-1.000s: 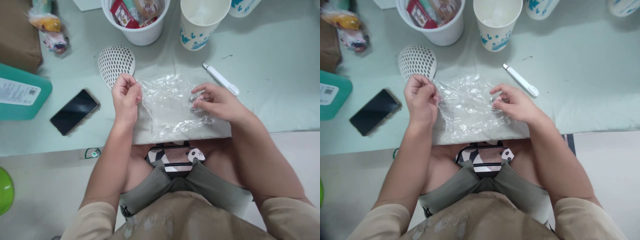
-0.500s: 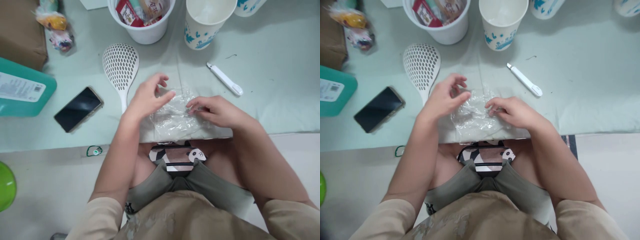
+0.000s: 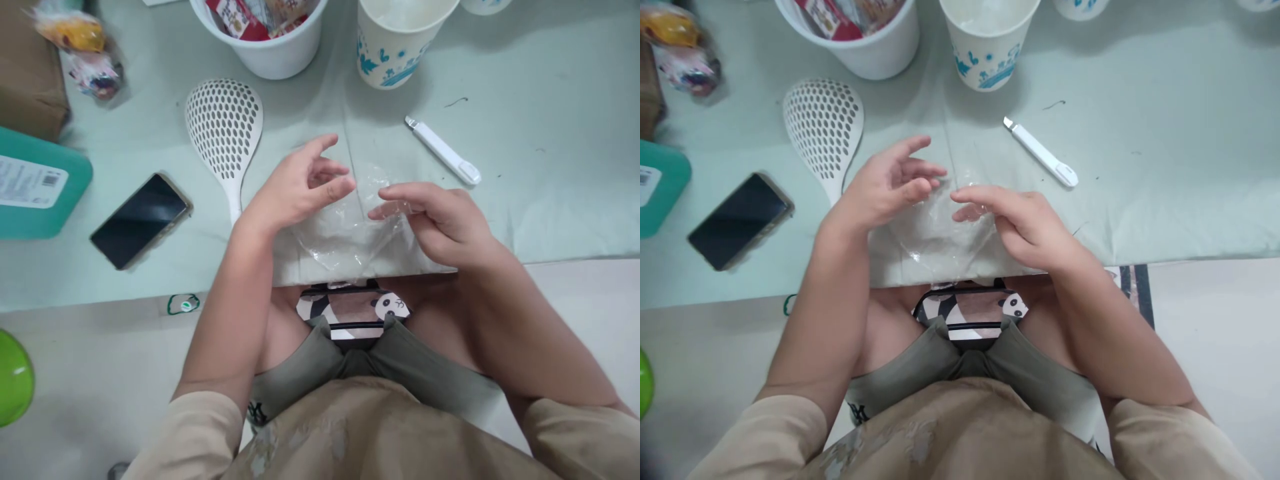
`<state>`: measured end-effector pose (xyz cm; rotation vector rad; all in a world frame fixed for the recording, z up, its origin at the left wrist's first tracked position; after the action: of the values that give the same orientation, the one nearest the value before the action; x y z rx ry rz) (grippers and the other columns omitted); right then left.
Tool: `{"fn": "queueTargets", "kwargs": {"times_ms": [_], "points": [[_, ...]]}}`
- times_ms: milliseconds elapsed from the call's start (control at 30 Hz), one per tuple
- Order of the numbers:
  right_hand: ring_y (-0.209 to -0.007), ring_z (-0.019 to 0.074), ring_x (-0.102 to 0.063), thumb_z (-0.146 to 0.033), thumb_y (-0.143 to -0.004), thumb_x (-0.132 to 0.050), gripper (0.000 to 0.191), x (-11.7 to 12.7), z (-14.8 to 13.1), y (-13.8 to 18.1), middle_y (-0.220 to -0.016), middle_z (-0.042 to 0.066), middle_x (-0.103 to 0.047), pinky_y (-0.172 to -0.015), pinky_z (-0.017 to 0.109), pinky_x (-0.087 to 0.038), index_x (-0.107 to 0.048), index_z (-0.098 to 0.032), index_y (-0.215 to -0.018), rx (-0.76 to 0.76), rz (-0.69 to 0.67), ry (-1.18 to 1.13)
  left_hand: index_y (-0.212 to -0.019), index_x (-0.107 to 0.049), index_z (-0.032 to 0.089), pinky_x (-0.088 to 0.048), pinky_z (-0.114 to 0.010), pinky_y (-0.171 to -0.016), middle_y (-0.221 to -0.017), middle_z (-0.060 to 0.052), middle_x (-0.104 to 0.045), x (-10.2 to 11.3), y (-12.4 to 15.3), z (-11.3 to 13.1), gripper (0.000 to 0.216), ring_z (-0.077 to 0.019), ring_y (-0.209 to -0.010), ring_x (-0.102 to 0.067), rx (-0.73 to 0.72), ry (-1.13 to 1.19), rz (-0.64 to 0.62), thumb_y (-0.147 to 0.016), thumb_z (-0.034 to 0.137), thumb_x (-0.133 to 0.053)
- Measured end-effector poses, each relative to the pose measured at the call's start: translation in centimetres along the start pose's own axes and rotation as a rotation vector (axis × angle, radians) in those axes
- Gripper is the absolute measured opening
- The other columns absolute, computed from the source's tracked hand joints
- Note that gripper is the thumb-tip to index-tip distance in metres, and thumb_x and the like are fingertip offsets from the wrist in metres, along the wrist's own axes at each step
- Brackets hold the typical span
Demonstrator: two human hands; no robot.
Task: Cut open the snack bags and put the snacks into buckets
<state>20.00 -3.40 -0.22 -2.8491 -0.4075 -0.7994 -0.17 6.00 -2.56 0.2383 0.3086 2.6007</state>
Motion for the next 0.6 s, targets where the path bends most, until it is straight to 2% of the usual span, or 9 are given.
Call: {"fn": "queueTargets", "kwargs": {"times_ms": [67, 133, 200, 267, 333, 433, 533, 600], "points": [[-0.099, 0.0256, -0.078, -0.029, -0.096, -0.053, 0.038, 0.0, 0.0, 0.3, -0.103, 0.003, -0.080, -0.088, 0.047, -0.066, -0.067, -0.036, -0.131, -0.034, 0.004, -0.069, -0.139, -0.063, 0.023, -0.056, -0.030, -0.071, -0.101, -0.008, -0.081, -0.3, -0.1, -0.5, 0.084, -0.0231, -0.086, -0.076, 0.100, 0.121, -0.081, -0.066, 0.044, -0.097], [-0.092, 0.0247, -0.078, -0.033, -0.097, -0.054, 0.037, -0.3, -0.1, 0.6, -0.104, 0.004, -0.079, -0.078, 0.044, -0.067, -0.064, -0.036, -0.133, -0.054, -0.017, -0.156, -0.137, -0.066, 0.022, -0.051, -0.027, -0.057, -0.091, -0.009, -0.081, -0.5, 0.0, -0.9, 0.081, -0.0210, -0.071, -0.073, 0.207, 0.186, -0.154, -0.065, 0.041, -0.098], [-0.085, 0.0225, -0.078, -0.033, -0.098, -0.053, 0.040, -0.6, -0.1, 0.8, -0.108, 0.005, -0.078, -0.067, 0.039, -0.064, -0.060, -0.037, -0.137, -0.080, -0.032, -0.229, -0.130, -0.072, 0.020, -0.050, -0.027, -0.052, -0.080, -0.007, -0.079, -0.9, 0.3, -1.0, 0.076, -0.0196, -0.061, -0.071, 0.281, 0.200, -0.263, -0.061, 0.035, -0.101], [-0.085, 0.0214, -0.077, -0.033, -0.098, -0.052, 0.045, -0.6, 0.0, 0.7, -0.116, 0.006, -0.076, -0.060, 0.035, -0.061, -0.053, -0.039, -0.143, -0.115, -0.016, -0.256, -0.119, -0.077, 0.020, -0.053, -0.028, -0.052, -0.070, -0.003, -0.075, -1.1, 0.4, -0.8, 0.067, -0.0183, -0.057, -0.069, 0.276, 0.192, -0.330, -0.057, 0.027, -0.101], [-0.087, 0.0208, -0.076, -0.034, -0.098, -0.053, 0.055, -0.5, 0.4, 0.4, -0.128, 0.007, -0.072, -0.057, 0.033, -0.059, -0.042, -0.042, -0.152, -0.165, 0.025, -0.251, -0.109, -0.080, 0.021, -0.055, -0.027, -0.053, -0.065, 0.001, -0.070, -0.6, 0.2, -0.6, 0.053, -0.0164, -0.055, -0.068, 0.205, 0.187, -0.253, -0.058, 0.022, -0.098], [-0.079, 0.0169, -0.074, -0.029, -0.094, -0.056, 0.074, -0.1, 1.0, -0.3, -0.140, 0.007, -0.066, -0.049, 0.029, -0.051, -0.025, -0.044, -0.159, -0.269, 0.077, -0.319, -0.098, -0.078, 0.024, -0.055, -0.025, -0.054, -0.067, 0.003, -0.064, 0.6, -0.2, -0.2, 0.035, -0.0148, -0.060, -0.069, 0.062, 0.280, -0.004, -0.066, 0.026, -0.093], [-0.062, 0.0123, -0.068, -0.021, -0.087, -0.053, 0.082, 0.3, 1.4, -0.7, -0.136, 0.006, -0.068, -0.041, 0.027, -0.040, -0.021, -0.041, -0.159, -0.322, 0.118, -0.465, -0.105, -0.073, 0.032, -0.065, -0.036, -0.071, -0.093, 0.001, -0.071, 0.7, -0.3, 0.0, 0.045, -0.0223, -0.087, -0.077, 0.013, 0.467, 0.046, -0.065, 0.038, -0.093], [-0.059, 0.0114, -0.066, -0.022, -0.087, -0.052, 0.081, 0.6, 1.6, -0.7, -0.130, 0.004, -0.071, -0.041, 0.026, -0.038, -0.021, -0.042, -0.159, -0.329, 0.120, -0.455, -0.111, -0.069, 0.035, -0.066, -0.041, -0.076, -0.102, -0.001, -0.072, 1.0, -0.2, 0.0, 0.046, -0.0261, -0.100, -0.077, -0.001, 0.439, 0.119, -0.071, 0.046, -0.090]]}}
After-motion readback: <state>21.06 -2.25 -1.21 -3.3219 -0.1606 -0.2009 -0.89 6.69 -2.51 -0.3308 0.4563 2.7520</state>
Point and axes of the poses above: each hand's wrist, its own y-axis away from the middle knuckle, its own x-axis out of the back of the hand, z = x × y, the point moved 5 cm from there along -y, towards the middle knuckle
